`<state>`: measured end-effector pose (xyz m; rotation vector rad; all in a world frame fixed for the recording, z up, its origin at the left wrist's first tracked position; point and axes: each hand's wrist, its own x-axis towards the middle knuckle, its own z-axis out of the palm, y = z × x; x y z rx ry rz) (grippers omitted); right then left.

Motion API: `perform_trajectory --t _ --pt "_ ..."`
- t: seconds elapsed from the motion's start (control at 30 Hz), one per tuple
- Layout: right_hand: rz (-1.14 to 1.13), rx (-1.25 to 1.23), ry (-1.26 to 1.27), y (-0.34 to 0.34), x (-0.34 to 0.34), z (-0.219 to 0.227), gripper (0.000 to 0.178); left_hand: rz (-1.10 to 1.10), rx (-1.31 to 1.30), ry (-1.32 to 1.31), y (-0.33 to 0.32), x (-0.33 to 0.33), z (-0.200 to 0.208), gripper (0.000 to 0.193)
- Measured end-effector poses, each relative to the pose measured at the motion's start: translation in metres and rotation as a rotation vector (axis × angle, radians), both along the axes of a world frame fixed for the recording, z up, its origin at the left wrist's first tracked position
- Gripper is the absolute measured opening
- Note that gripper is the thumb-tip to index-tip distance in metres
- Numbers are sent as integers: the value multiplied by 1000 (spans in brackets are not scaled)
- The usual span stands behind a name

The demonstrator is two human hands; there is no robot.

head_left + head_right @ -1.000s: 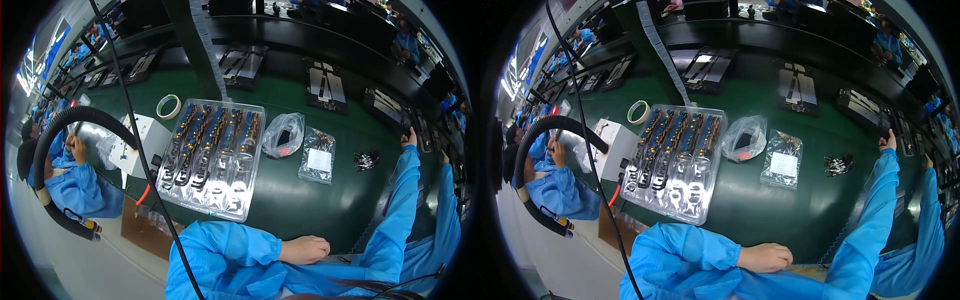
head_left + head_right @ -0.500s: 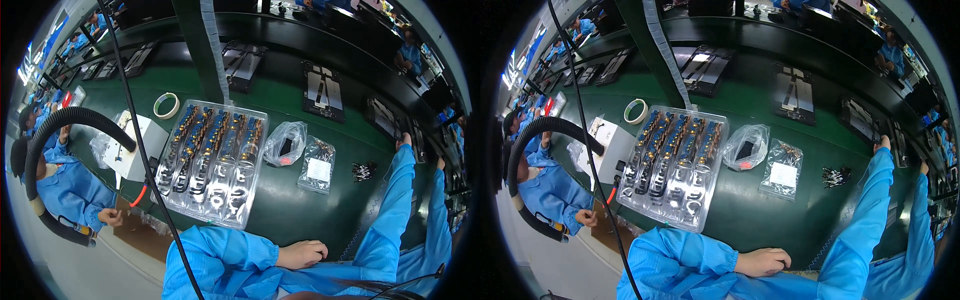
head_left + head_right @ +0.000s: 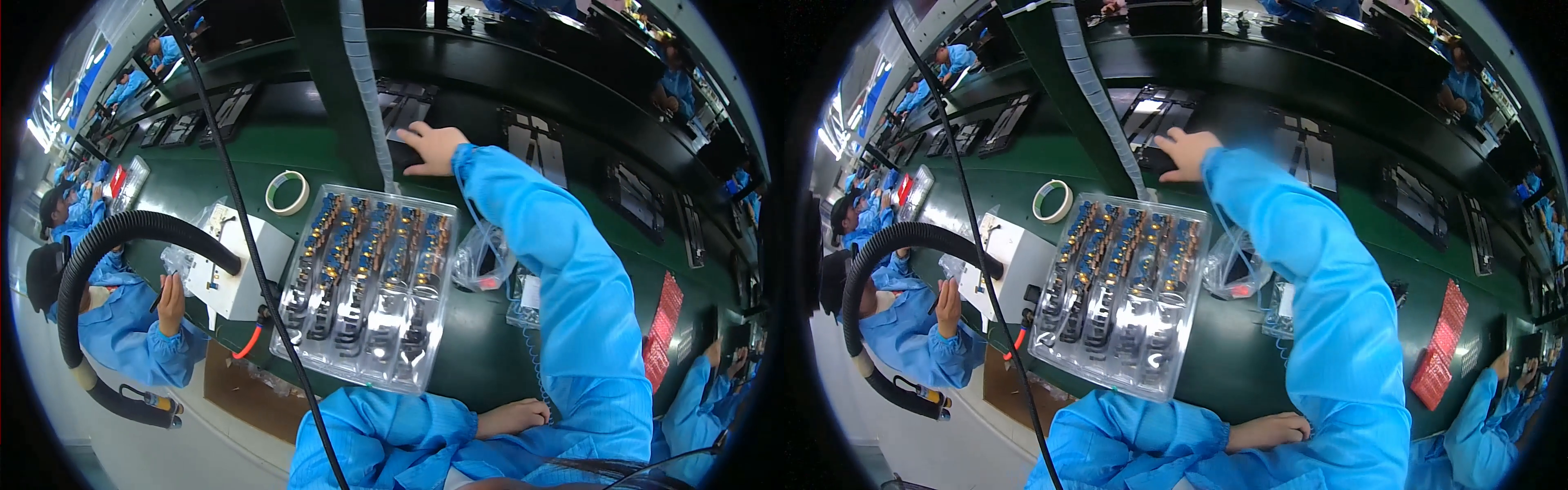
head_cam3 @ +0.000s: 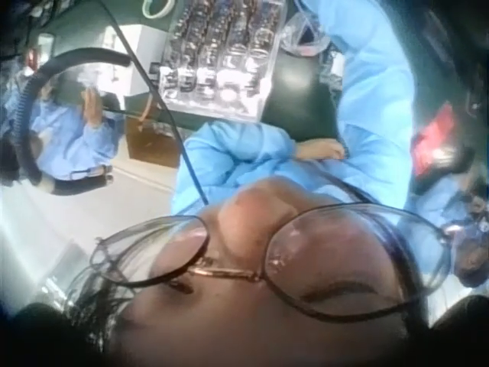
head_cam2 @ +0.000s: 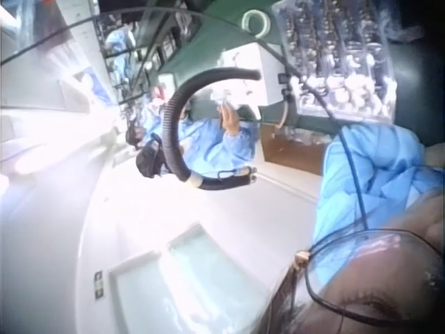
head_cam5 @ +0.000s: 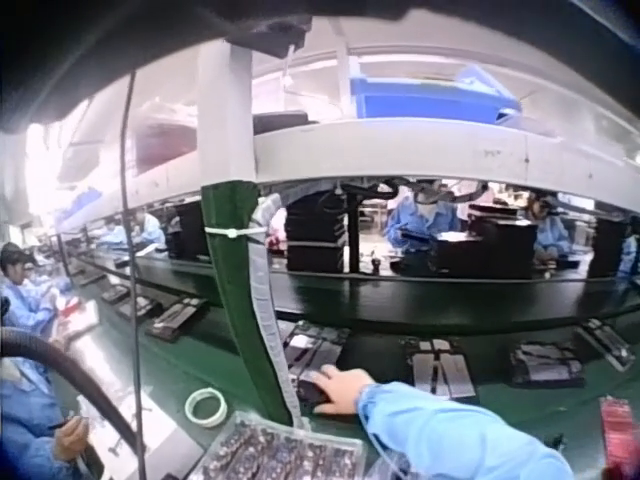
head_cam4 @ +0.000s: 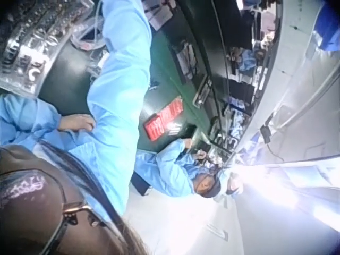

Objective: The person retrieves tablet chassis from a conveyor belt, installs small components and ribbon cables into each unit using tweezers and hands, and places the assembled tablets back onto the conveyor belt.

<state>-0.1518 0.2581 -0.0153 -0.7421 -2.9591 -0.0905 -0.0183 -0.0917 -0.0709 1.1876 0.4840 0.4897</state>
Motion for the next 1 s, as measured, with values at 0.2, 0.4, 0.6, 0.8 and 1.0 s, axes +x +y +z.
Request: perform_trajectory --t 0.2,0.4,0.6,0.8,1.0 --pt "12 143 -273 5 -60 -4 53 68 -29 -214 -3 9 -27 17" --pt "72 702 -3 37 -62 -5 26 113 -542 -345 -7 5 -10 14" --pt "44 847 -52 52 -1 77 33 11 167 -147 -4 13 -29 15" --pt "-88 889 -14 -13 118 142 32 188 854 -123 -10 11 -27 8" --pt "17 913 28 -183 244 185 33 629 167 -411 6 2 3 38"
